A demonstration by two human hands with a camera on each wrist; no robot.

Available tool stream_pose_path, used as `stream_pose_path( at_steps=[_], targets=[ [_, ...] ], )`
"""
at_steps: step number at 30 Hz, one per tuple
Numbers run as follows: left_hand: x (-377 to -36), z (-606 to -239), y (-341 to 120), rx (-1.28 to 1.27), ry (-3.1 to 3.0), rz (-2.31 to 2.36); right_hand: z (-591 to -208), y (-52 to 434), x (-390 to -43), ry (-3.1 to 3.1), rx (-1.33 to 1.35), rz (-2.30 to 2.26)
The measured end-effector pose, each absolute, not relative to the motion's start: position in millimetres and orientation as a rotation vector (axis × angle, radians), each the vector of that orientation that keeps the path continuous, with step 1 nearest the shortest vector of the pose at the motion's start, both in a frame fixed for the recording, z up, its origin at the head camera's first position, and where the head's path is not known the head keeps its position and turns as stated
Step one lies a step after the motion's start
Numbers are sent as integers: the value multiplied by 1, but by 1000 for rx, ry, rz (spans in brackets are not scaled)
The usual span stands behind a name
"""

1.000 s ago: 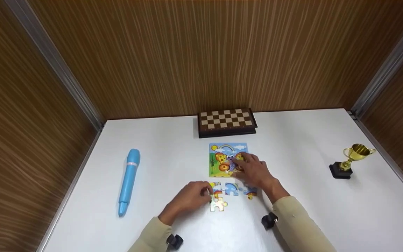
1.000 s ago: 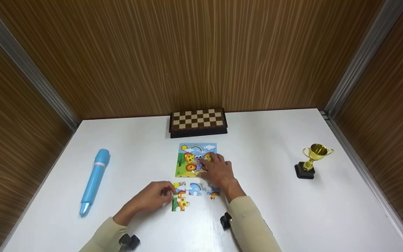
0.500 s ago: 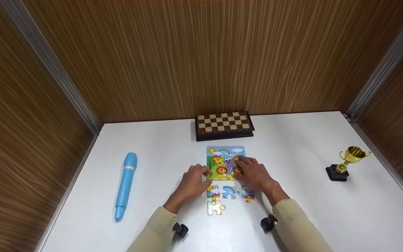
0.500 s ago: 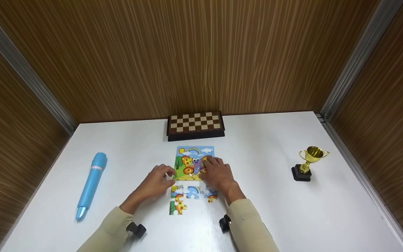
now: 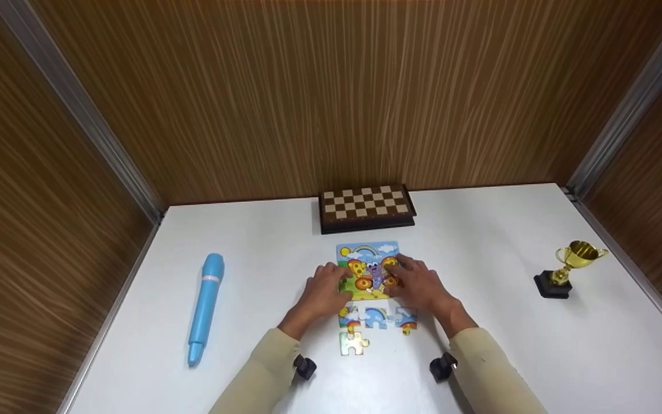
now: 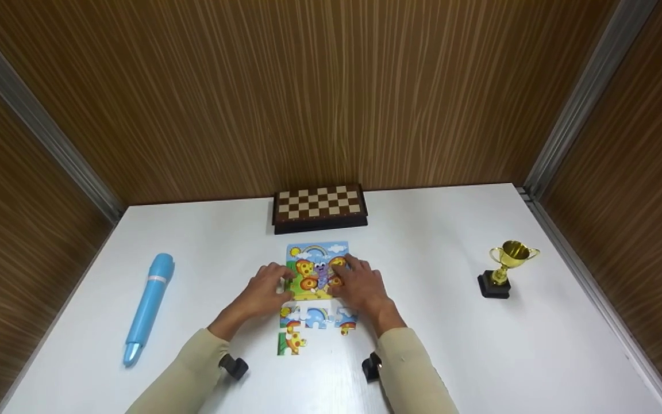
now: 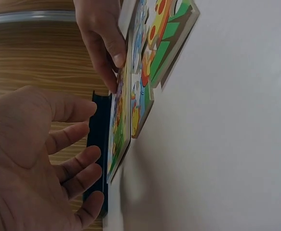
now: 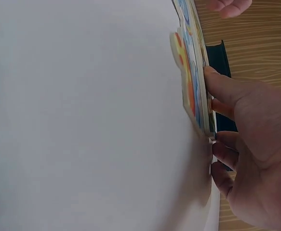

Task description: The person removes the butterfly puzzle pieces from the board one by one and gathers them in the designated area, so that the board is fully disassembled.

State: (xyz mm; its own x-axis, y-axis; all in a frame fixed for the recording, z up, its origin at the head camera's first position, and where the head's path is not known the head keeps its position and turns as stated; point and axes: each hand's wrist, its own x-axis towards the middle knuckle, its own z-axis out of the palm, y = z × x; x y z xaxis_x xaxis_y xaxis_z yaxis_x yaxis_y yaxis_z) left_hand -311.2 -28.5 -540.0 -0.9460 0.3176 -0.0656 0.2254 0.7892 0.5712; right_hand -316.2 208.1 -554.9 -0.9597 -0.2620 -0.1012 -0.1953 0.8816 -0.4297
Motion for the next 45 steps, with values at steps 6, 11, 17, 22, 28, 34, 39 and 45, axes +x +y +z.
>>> stream_pose_path(
  at_steps=[6, 11, 17, 22, 28, 34, 39, 45],
  targets=[
    [-323, -538, -19, 458, 2832, 791, -554, 207, -315, 2917, -294, -600],
    [-330, -540, -11, 446, 2848, 694, -554, 204, -314, 2919, -314, -579],
    [-336, -545, -4, 412, 2840, 618, -557, 203, -314, 2935, -280, -602],
    [-342, -546, 1, 381, 2850, 599, -555, 204, -314, 2949, -277, -590],
    [-348, -546, 6, 365, 2871, 610, -548, 204, -315, 2922, -247, -580],
    [-350, -545, 9, 335, 2883, 624, -545, 204, -315, 2904, -222, -575],
    [-350, -548, 11, 324, 2907, 631, -546, 204, -315, 2892, -214, -586],
    [-351, -548, 13, 325, 2912, 682, -548, 205, -317, 2927, -244, -559]
  ],
)
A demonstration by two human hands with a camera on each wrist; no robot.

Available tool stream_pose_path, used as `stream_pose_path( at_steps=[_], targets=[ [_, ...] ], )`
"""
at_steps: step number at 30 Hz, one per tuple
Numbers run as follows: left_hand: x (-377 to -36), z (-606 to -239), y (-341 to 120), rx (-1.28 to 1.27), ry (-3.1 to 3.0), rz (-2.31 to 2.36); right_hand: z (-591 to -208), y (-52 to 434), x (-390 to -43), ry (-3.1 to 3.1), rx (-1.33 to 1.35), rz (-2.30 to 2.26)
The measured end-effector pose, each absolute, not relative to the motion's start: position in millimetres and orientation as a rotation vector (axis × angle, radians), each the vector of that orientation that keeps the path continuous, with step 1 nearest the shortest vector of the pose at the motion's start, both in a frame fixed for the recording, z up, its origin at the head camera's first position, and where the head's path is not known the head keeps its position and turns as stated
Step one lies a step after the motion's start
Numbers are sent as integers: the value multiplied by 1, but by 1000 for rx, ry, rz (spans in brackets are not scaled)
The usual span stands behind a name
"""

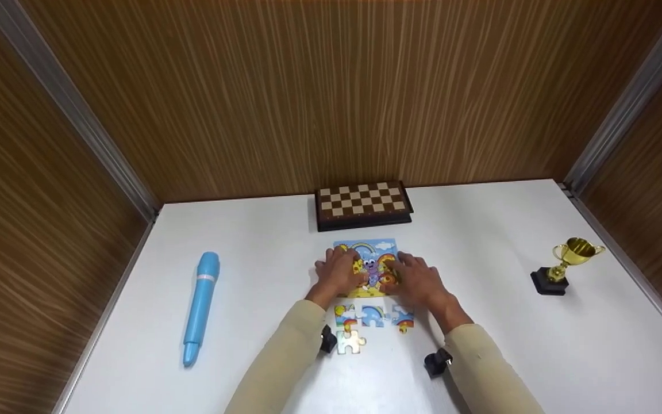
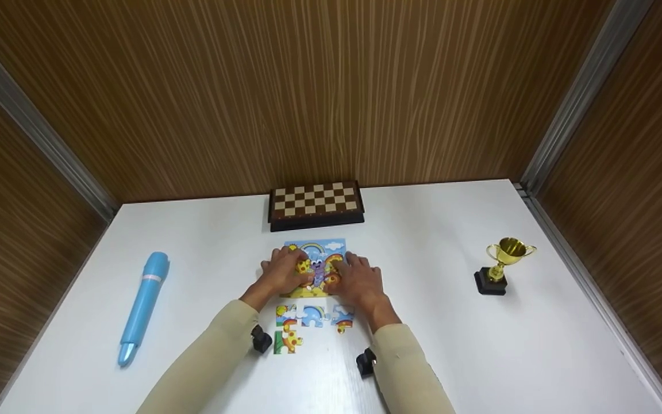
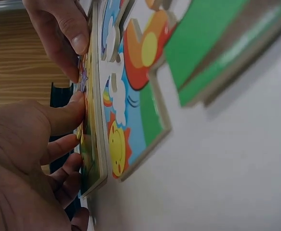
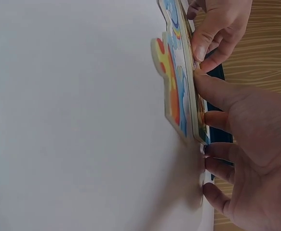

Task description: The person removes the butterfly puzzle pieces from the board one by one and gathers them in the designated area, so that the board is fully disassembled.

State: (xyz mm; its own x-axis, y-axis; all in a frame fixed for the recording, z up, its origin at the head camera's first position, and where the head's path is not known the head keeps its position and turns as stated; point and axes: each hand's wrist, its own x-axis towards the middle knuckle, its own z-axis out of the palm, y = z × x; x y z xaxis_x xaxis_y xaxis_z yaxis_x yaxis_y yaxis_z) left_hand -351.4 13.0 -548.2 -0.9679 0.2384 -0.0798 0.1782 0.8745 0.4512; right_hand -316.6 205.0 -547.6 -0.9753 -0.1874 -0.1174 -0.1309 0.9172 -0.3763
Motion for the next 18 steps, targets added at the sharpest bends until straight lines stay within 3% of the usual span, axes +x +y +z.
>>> stream_pose_path(
  at_steps=[18],
  targets=[
    [-352, -552, 15, 305, 2965, 777, -547, 206, -316, 2929, -249, -540]
  ],
)
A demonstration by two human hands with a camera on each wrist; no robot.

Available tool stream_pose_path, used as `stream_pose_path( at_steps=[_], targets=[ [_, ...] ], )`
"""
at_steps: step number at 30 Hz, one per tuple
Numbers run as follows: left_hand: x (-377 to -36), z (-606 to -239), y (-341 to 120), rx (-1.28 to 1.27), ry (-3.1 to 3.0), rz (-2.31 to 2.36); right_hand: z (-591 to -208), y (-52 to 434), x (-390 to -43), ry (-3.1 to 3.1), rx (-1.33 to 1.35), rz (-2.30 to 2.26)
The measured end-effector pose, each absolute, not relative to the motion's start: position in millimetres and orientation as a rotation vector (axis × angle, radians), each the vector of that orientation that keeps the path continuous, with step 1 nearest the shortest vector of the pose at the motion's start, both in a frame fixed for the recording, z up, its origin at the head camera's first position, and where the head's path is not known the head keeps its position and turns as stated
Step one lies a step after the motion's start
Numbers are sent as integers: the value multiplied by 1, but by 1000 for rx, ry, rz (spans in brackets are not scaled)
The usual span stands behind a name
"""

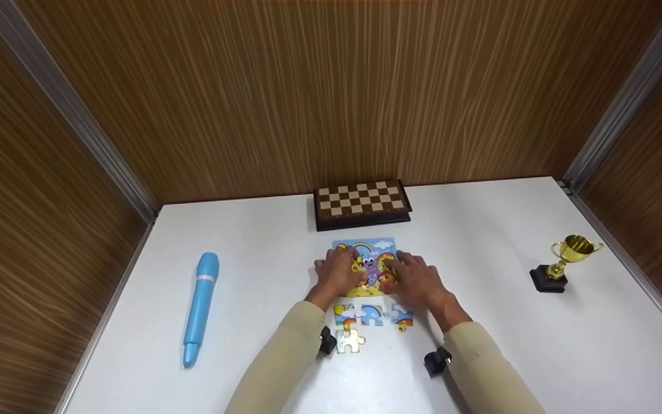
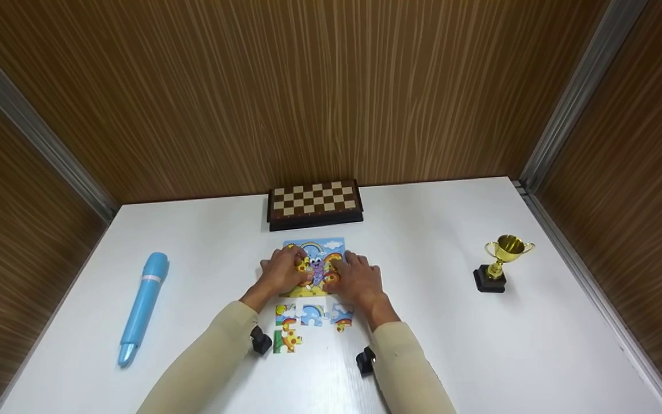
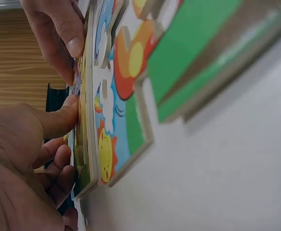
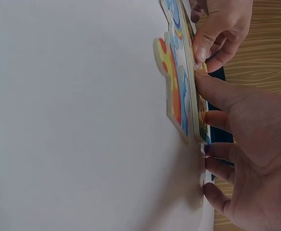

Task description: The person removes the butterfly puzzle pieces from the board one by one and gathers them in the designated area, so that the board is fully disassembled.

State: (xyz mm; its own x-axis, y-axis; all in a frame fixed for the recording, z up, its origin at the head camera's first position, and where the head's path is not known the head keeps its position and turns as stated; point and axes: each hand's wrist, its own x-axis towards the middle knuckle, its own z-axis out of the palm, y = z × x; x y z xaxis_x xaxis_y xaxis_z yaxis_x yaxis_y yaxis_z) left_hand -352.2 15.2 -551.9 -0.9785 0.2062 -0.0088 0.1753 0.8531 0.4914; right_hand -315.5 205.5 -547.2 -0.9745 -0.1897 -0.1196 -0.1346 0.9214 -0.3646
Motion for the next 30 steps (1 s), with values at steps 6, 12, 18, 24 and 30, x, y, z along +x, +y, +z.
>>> stream_pose_path(
  at_steps=[6, 12, 18, 24, 30],
  targets=[
    [-351, -553, 16, 295, 2975, 827, -547, 205, -316, 2938, -260, -509],
    [-350, -552, 15, 348, 3000, 871, -547, 205, -316, 2940, -264, -500],
    [-351, -552, 13, 372, 3007, 1016, -548, 205, -316, 2959, -273, -457],
    [-350, -551, 10, 378, 2943, 1169, -549, 205, -316, 2956, -269, -460],
    [-346, -548, 6, 445, 2886, 1252, -550, 205, -316, 2946, -265, -485]
  ],
)
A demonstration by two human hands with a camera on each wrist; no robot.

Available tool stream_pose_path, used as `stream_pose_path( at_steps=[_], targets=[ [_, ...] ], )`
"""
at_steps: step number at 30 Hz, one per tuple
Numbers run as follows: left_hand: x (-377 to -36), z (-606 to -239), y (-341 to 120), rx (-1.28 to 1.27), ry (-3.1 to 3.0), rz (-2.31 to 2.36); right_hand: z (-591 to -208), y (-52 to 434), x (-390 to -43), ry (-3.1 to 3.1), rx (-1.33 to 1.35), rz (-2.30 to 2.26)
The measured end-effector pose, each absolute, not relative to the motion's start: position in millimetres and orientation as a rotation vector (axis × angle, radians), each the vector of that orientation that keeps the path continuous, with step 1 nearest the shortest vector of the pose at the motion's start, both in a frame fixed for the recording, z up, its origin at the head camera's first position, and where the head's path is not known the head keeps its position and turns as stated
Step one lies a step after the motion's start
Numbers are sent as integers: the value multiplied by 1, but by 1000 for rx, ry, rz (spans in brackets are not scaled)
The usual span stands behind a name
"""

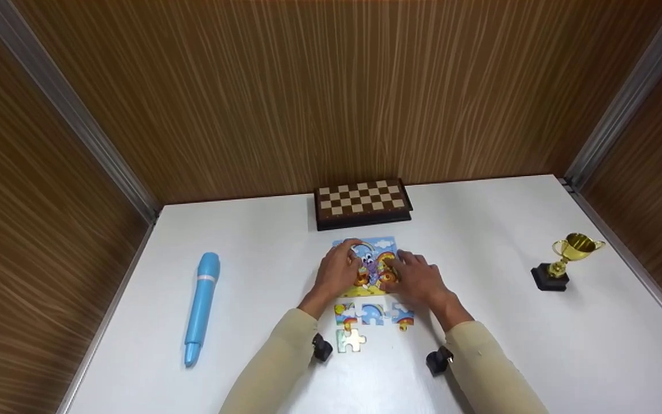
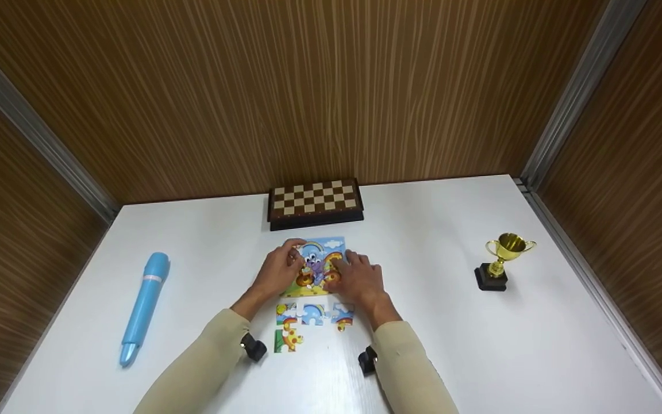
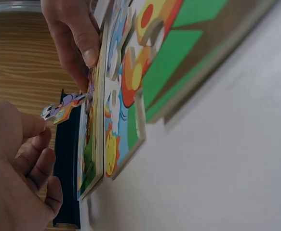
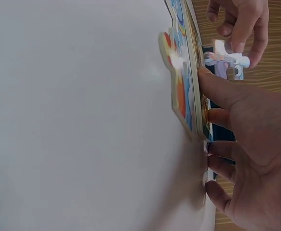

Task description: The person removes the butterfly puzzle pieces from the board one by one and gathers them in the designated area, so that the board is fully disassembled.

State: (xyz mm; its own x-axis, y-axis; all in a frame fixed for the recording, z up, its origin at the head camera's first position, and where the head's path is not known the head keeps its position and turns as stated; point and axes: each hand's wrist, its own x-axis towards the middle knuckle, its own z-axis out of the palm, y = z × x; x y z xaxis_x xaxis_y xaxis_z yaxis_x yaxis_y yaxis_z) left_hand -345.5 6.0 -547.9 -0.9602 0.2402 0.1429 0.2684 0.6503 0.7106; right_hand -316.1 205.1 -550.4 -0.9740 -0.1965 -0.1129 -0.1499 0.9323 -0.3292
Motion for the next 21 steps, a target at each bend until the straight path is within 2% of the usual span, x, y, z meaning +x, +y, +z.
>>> stream_pose_path(
  at_steps=[21],
  targets=[
    [-313, -551, -13, -580, -2789, -1398, -551, 208, -315, 2958, -311, -478]
  ],
)
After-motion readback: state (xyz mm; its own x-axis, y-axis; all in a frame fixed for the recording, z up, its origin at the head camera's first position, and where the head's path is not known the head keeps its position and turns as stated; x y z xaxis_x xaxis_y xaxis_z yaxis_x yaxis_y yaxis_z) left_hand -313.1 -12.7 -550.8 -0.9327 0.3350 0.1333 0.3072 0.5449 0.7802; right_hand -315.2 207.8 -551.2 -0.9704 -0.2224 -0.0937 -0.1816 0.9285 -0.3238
